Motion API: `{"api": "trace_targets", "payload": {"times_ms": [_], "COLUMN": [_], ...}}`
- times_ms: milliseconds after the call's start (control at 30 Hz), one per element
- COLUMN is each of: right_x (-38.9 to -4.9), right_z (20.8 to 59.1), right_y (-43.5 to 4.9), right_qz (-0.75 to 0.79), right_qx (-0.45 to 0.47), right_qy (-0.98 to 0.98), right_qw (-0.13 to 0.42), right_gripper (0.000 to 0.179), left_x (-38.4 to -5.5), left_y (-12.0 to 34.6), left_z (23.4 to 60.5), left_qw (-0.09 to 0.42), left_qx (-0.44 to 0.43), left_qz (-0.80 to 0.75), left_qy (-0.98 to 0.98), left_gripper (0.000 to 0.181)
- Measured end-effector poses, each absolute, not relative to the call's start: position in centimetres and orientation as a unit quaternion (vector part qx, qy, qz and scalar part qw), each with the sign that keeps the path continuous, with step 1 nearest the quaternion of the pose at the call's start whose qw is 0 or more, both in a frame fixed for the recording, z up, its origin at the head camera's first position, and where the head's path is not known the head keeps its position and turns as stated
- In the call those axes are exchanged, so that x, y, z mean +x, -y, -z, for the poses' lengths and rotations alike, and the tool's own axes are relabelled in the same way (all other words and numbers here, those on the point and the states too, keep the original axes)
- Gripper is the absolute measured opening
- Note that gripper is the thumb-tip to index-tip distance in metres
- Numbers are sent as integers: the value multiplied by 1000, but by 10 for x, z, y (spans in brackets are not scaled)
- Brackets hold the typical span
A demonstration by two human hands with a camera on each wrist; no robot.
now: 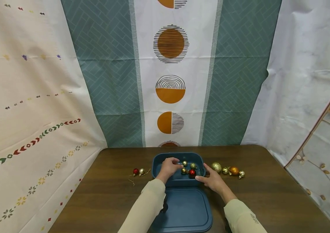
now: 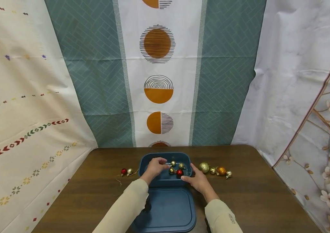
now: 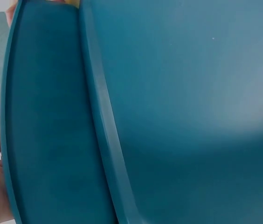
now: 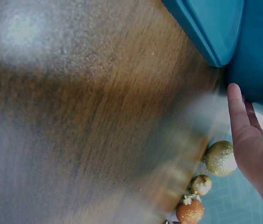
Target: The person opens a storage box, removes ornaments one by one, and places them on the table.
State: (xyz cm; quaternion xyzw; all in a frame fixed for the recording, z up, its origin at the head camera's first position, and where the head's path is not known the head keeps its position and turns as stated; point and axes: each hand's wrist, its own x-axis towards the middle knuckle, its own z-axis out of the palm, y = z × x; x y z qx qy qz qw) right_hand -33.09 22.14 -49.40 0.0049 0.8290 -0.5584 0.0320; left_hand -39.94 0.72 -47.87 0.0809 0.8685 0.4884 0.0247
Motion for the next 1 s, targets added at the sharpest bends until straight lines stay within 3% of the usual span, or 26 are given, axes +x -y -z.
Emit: {"api": "trace_targets", "payload": {"times_ms": [1000], "right_x": [-331], "right_z": [494], "right_y": [-219], "right_qz": [565], "right_qx": [18], "right_qy": [-824], "right_qw": [26], "right_gripper": [86], "left_x": [-415], "left_y": [-21], "left_z": [490], "left_qw": [67], "left_qx": [78], "left_qz": [-446], "left_qy": [-889], "left_gripper": [27]}}
